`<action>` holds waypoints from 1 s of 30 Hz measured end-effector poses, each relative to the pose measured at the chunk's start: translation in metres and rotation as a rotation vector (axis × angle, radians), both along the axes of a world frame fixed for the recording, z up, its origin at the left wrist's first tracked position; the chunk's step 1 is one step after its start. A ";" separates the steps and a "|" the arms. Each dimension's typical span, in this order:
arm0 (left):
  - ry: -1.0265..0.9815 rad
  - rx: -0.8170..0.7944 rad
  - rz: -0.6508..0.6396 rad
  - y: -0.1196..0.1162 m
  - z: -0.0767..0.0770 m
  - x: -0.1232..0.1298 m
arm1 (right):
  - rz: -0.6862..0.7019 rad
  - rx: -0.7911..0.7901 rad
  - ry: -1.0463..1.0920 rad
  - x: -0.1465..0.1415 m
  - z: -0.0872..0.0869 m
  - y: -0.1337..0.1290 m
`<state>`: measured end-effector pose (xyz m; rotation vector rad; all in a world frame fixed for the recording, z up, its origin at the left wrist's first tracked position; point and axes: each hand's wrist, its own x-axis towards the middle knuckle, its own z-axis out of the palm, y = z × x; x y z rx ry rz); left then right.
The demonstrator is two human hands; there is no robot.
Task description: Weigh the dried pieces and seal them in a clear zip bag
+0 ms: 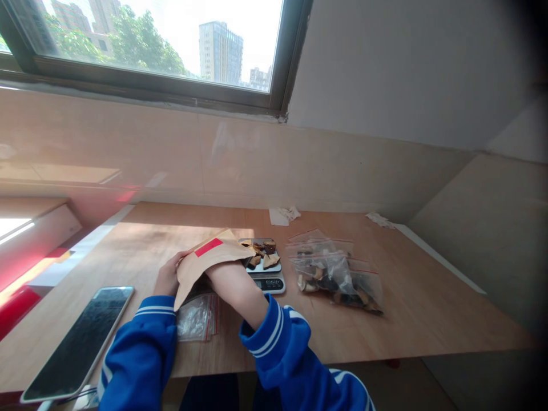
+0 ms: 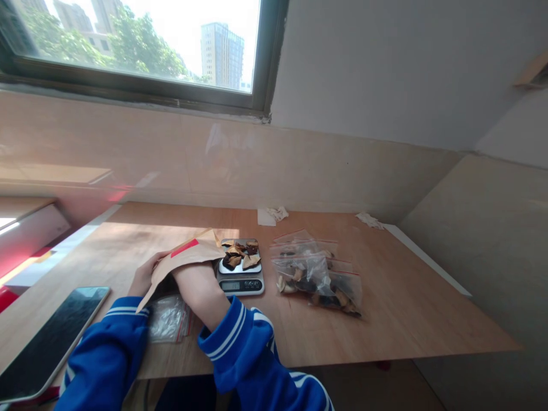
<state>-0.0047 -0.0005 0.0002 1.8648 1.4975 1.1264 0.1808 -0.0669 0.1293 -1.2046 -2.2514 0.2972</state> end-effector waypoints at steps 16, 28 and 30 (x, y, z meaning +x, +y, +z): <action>0.001 0.034 -0.052 -0.003 0.005 0.004 | 0.065 -0.019 0.000 0.053 0.009 -0.048; 0.037 0.034 -0.056 -0.006 0.019 0.008 | 0.003 0.135 0.192 0.062 -0.010 -0.045; 0.033 0.040 -0.059 -0.005 0.016 0.008 | 0.002 0.128 0.272 0.063 -0.009 -0.045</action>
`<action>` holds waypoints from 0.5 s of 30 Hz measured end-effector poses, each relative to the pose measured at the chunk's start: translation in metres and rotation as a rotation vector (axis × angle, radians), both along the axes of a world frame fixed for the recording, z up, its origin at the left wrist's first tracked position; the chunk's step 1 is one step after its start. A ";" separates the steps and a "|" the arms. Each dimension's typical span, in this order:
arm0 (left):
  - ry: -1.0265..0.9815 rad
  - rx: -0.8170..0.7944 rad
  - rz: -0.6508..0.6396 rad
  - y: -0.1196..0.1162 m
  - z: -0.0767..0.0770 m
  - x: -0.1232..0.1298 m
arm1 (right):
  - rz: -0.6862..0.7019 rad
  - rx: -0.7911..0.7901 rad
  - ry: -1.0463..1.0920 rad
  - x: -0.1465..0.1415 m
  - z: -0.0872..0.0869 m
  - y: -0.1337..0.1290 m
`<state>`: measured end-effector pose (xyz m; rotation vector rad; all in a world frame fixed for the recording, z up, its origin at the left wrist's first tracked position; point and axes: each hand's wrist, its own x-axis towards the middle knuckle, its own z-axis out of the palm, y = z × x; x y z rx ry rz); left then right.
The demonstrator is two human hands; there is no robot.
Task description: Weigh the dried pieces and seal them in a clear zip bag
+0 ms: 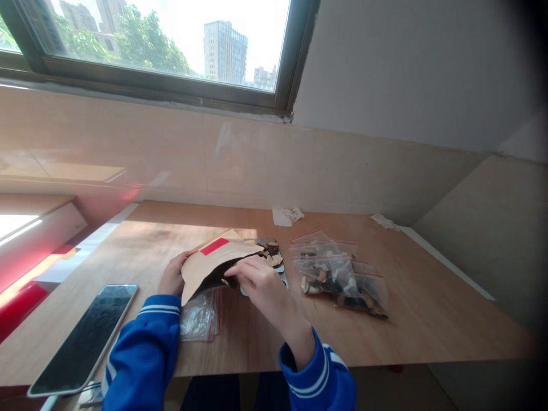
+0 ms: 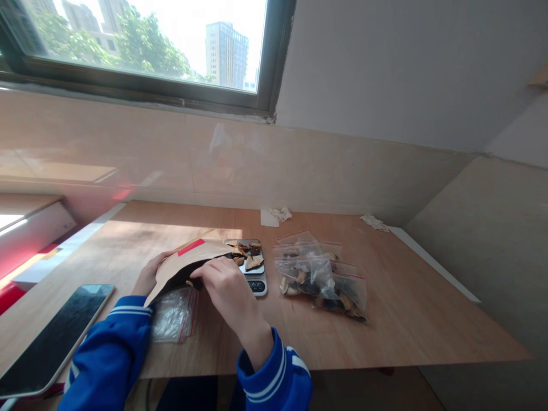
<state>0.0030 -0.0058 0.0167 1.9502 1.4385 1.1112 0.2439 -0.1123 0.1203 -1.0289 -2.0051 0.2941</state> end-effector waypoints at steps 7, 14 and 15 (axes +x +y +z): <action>0.050 0.021 0.005 0.008 -0.019 -0.008 | -0.018 -0.022 0.392 0.008 0.005 -0.009; 0.137 0.061 0.055 0.022 -0.036 -0.014 | -0.291 -0.267 0.670 0.046 -0.052 0.000; 0.151 0.069 0.065 0.023 -0.038 -0.014 | -0.334 -0.286 0.664 0.051 -0.062 0.004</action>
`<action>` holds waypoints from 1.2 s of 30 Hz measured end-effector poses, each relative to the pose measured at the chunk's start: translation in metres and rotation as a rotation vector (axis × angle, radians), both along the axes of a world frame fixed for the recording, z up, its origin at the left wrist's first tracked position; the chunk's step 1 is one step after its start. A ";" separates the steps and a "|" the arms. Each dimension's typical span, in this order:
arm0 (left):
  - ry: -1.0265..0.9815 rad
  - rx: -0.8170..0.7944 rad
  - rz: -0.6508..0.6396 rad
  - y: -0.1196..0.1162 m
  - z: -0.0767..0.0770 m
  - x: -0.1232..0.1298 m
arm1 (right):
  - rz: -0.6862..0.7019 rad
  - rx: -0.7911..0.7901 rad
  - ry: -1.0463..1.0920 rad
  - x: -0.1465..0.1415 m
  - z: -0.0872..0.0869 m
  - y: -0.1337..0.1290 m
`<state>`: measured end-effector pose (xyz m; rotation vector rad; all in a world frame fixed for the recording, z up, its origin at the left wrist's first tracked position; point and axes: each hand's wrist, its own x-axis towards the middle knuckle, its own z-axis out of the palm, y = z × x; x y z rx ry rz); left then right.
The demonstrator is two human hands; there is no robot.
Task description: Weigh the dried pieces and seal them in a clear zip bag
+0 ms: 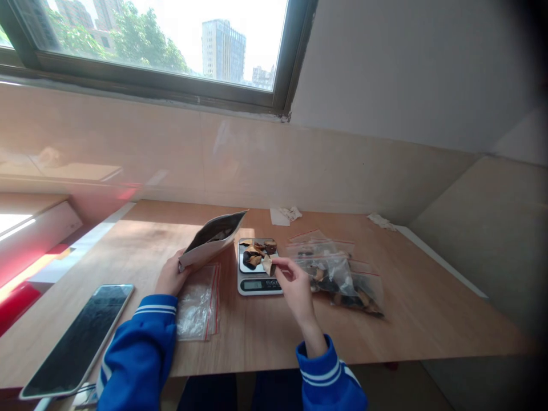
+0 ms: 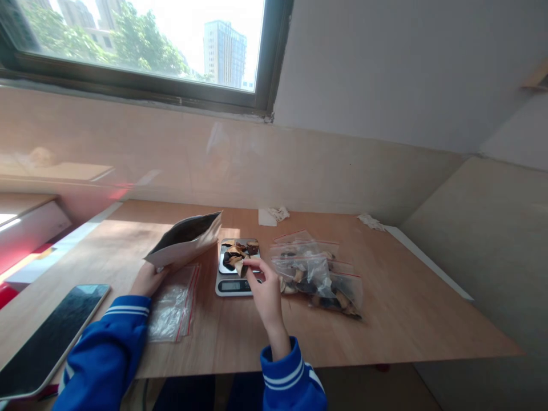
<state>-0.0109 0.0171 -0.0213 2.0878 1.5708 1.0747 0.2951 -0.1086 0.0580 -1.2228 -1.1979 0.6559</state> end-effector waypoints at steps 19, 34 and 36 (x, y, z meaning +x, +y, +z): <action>0.051 0.000 0.025 0.003 -0.005 -0.002 | 0.118 0.156 -0.391 0.007 -0.041 0.025; 0.039 -0.021 0.060 0.005 -0.010 -0.004 | -0.141 0.211 -0.499 0.011 -0.054 0.029; 0.035 -0.020 0.060 0.004 -0.010 -0.004 | -0.209 0.212 -0.423 0.016 -0.061 0.027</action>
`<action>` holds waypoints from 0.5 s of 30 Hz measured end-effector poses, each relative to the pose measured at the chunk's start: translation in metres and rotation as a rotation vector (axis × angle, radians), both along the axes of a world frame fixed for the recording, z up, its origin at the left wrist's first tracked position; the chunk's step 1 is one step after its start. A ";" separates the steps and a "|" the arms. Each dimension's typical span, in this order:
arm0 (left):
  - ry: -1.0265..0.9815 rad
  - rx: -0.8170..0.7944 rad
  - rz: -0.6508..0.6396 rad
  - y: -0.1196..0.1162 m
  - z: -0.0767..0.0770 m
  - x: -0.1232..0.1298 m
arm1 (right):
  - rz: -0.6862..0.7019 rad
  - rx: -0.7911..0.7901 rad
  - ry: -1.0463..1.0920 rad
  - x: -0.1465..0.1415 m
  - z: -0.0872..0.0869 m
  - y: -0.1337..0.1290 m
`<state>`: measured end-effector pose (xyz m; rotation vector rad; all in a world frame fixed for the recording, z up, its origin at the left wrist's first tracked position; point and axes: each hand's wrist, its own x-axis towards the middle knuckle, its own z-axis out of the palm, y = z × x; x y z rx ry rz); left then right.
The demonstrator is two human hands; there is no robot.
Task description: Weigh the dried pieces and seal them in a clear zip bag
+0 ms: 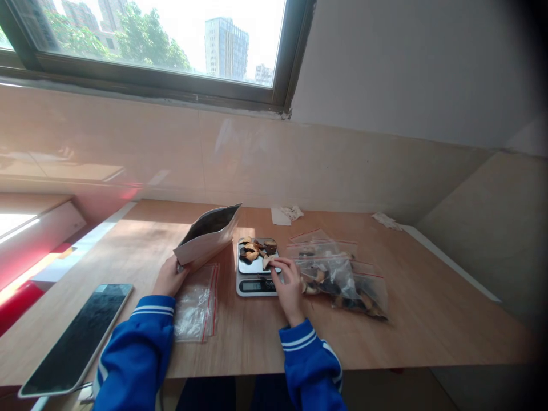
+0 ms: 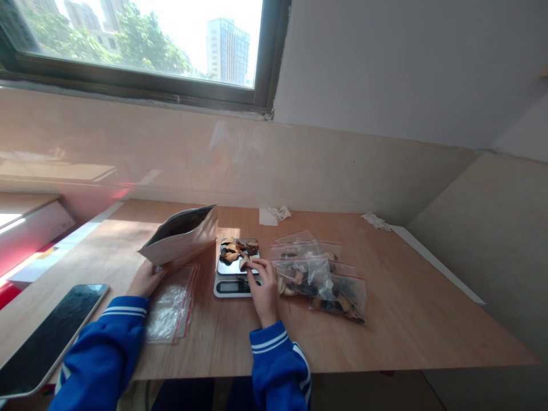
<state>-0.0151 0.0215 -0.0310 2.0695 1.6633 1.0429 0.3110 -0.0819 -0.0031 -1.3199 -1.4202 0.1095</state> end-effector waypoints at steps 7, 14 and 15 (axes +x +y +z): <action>-0.016 -0.003 -0.008 -0.002 0.005 0.002 | -0.020 -0.032 -0.005 0.001 -0.004 -0.002; -0.034 0.000 -0.010 -0.003 0.007 0.003 | -0.050 -0.028 -0.234 -0.014 -0.001 0.001; -0.042 0.002 -0.015 -0.003 0.007 0.003 | -0.062 -0.042 -0.289 -0.016 -0.001 0.003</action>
